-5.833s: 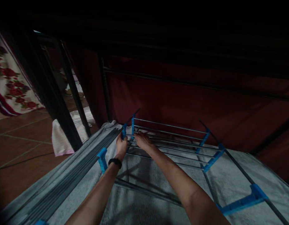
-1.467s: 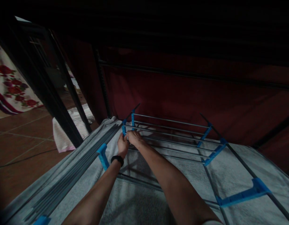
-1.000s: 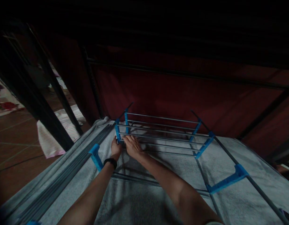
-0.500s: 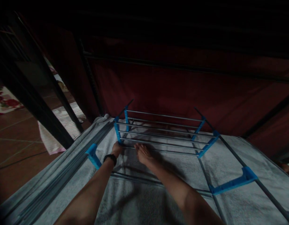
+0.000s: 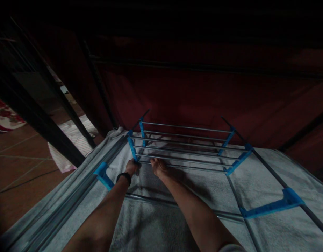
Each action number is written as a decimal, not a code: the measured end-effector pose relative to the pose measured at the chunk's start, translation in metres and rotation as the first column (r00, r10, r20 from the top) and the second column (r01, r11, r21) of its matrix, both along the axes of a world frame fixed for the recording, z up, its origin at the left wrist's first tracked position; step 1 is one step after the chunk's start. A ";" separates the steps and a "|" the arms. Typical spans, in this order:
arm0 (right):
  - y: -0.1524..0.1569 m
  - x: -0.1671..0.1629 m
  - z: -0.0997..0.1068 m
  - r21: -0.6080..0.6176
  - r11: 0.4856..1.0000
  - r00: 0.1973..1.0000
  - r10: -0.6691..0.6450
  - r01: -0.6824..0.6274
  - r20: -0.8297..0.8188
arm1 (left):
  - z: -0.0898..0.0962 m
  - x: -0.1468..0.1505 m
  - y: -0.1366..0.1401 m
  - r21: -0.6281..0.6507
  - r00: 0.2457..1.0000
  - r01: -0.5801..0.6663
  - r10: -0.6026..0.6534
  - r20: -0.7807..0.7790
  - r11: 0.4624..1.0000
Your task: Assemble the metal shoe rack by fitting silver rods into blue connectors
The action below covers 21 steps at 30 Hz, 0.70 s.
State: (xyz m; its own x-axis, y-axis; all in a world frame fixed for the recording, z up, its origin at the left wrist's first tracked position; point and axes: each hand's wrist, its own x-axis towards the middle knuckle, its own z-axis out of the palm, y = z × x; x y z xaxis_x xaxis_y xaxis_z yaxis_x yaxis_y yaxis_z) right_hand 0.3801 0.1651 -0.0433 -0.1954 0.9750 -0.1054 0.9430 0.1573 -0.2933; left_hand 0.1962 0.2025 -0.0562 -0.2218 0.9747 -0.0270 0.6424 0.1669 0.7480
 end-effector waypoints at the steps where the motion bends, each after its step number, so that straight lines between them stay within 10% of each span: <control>1: 0.000 0.001 -0.001 -0.002 1.000 1.000 0.004 -0.004 -0.004 | -0.001 0.000 0.002 -0.023 1.000 -0.006 0.006 -0.018 1.000; 21: 0.007 0.011 -0.007 -0.006 0.996 0.987 0.091 -0.092 -0.130 | -0.009 0.003 0.007 -0.115 0.987 0.007 -0.025 -0.159 0.993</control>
State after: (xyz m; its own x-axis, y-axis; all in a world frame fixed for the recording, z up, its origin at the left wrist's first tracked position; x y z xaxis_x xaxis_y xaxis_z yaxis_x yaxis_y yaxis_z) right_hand 0.3912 0.1723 -0.0504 -0.2963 0.9513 -0.0852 0.8789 0.2367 -0.4142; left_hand 0.1996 0.2094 -0.0655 -0.2164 0.9708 -0.1031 0.7557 0.2334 0.6119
